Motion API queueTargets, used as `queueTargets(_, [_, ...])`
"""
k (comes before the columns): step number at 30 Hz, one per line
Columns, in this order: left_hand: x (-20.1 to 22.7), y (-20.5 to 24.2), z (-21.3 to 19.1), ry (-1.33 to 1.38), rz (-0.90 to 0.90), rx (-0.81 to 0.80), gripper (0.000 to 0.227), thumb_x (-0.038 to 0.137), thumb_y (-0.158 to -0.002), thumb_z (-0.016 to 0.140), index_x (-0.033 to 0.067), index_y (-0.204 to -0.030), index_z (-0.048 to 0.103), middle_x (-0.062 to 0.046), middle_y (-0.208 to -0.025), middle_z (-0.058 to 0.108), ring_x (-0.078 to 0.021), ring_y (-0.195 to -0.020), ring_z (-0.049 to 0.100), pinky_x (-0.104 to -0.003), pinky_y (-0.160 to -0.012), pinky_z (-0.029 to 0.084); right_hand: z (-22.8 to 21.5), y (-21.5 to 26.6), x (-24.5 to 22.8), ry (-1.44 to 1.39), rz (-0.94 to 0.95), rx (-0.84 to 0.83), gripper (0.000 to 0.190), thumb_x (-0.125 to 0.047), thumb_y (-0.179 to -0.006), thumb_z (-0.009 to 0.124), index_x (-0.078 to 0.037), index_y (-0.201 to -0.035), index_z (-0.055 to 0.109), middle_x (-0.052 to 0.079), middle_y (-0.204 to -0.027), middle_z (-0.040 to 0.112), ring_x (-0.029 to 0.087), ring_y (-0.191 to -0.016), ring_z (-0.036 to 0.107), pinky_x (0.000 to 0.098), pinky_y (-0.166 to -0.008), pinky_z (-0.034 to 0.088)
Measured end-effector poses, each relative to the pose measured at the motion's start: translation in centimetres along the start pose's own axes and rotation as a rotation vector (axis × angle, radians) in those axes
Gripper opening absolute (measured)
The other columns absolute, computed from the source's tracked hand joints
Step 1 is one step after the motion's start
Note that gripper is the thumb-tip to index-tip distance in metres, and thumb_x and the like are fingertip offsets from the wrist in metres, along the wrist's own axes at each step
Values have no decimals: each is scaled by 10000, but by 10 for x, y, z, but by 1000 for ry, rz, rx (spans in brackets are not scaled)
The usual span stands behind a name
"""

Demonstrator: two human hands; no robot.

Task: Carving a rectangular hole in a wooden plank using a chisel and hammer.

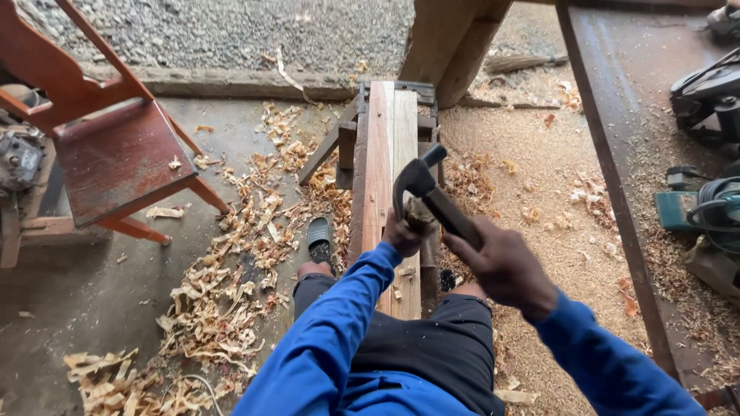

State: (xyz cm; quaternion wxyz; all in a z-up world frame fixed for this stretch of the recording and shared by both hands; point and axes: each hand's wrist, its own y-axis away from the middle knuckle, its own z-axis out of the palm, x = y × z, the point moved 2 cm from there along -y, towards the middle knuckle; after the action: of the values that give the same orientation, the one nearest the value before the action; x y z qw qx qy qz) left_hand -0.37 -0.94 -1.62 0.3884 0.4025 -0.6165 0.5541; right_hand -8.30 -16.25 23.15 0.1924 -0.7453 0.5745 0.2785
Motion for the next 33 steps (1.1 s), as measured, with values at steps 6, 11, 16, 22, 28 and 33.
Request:
queueTargets(6, [31,2,-4,98,-2,8,319,333,-863,802,64,-987,682,-33,-863,735,-125,-778,697,-315,-697,602,-81,24,-4,-703,-271,310,329,-437,-1086,505,-114,-1100,565,69,-860,619,153,-555,570,276,-484,447])
queueTargets(11, [23,-3,-4,81,41,2,293,280,-859,814,55,-1006,697,-43,-857,738,-132,-774,687,-311,-709,592,-31,24,20,-734,-506,710,532,-555,-1138,320,-79,-1074,549,33,-689,505,138,-518,437,266,-508,407])
queueTargets(16, [-3,-1,11,243,-74,-60,373,185,-791,809,49,-1112,675,-21,-919,728,-106,-829,667,-279,-752,570,55,41,59,-165,36,72,344,-404,-924,644,-84,-1051,640,122,-638,674,272,-531,683,413,-521,529])
queueTargets(22, [-82,-78,5,-179,-365,-108,208,244,-951,764,41,-971,727,-43,-834,726,-175,-805,708,-322,-738,585,98,103,70,-617,419,84,427,-503,-906,584,-141,-1119,663,31,-495,518,130,-369,529,295,-365,418])
queueTargets(28, [-120,-9,74,670,-189,-305,302,226,-1000,717,109,-723,691,-79,-761,719,-201,-698,675,-349,-607,591,253,210,272,-1147,1093,262,449,-474,-1006,522,-46,-875,550,129,-509,423,284,-338,411,410,-342,296])
queueTargets(33, [60,5,50,-94,170,-543,522,186,-688,863,80,-1169,689,-159,-943,725,-341,-846,732,-394,-783,599,266,221,334,-1539,1055,319,500,-625,-961,454,-143,-831,480,76,-519,418,265,-385,424,438,-369,363])
